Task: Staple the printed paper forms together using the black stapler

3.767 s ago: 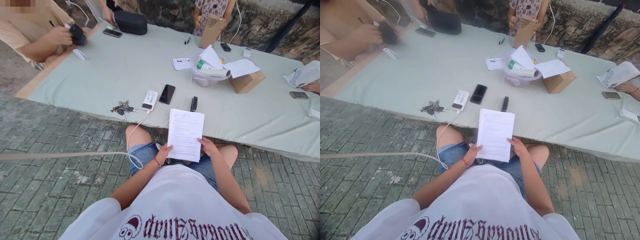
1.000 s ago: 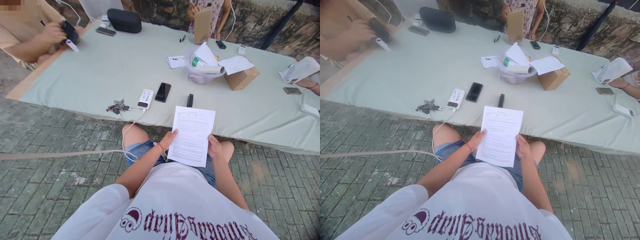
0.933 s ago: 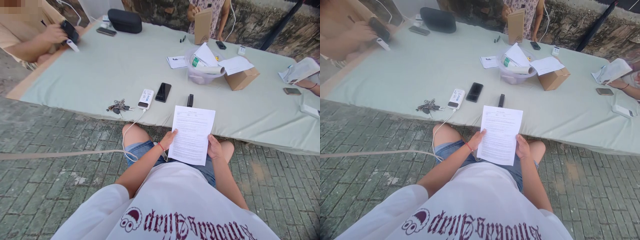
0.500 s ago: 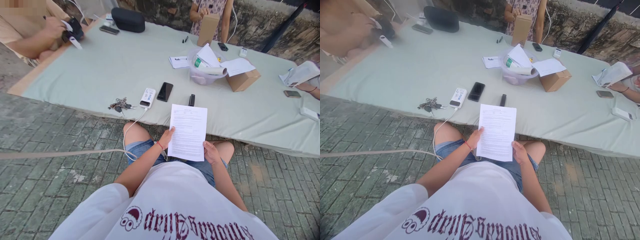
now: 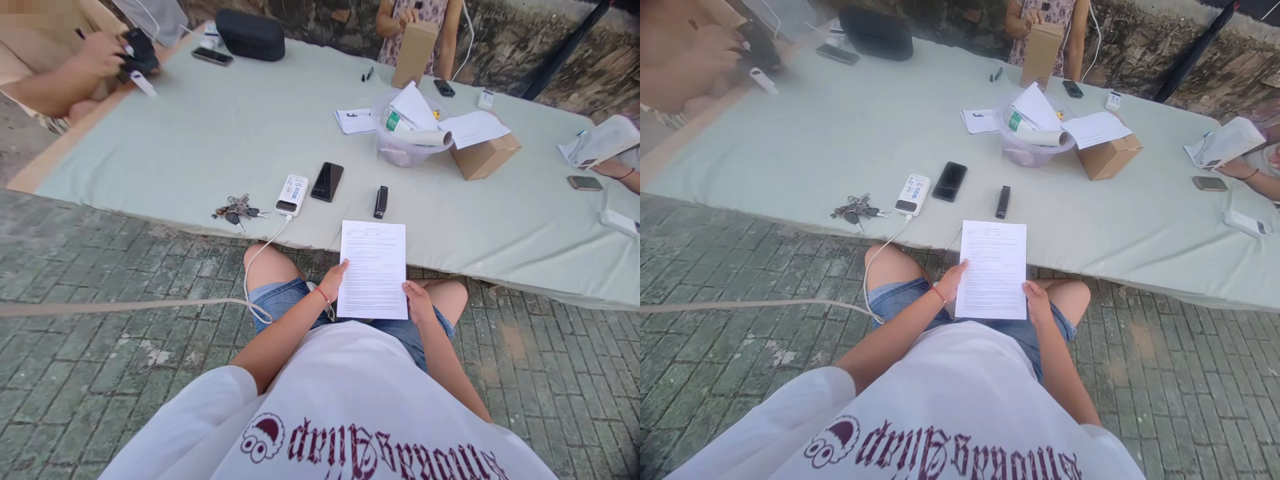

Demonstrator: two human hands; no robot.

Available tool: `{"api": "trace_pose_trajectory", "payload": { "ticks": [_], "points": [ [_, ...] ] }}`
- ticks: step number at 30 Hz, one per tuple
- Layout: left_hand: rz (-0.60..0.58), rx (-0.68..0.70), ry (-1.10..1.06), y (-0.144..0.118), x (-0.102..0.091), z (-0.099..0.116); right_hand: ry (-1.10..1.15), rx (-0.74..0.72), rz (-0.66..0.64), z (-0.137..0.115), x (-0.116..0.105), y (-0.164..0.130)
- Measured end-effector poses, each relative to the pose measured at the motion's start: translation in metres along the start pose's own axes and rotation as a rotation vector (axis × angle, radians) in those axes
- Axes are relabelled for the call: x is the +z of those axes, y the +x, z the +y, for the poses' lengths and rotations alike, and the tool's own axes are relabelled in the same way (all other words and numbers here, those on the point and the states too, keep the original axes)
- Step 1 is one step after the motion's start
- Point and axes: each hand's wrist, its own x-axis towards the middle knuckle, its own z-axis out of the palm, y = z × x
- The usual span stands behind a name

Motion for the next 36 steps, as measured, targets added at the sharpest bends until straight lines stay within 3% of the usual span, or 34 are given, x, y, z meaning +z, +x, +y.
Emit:
{"api": "trace_pose_trajectory", "payload": {
  "ticks": [7,21,28,36],
  "points": [
    [0.085,0.150,-0.027,-0.001,-0.004,-0.006,0.001,0.029,0.033,0.010,-0.006,0.000],
    [-0.026,0.092,-0.122,0.007,0.018,0.006,0.150,0.060,0.075,-0.015,-0.003,-0.001],
    [0.050,0.093,-0.053,0.015,0.034,0.013,0.131,0.050,0.080,-0.026,-0.015,0.012],
    [0.063,0.122,-0.073,0.017,0.042,0.023,0.126,0.049,0.030,-0.032,-0.014,0.024]
  ]
}}
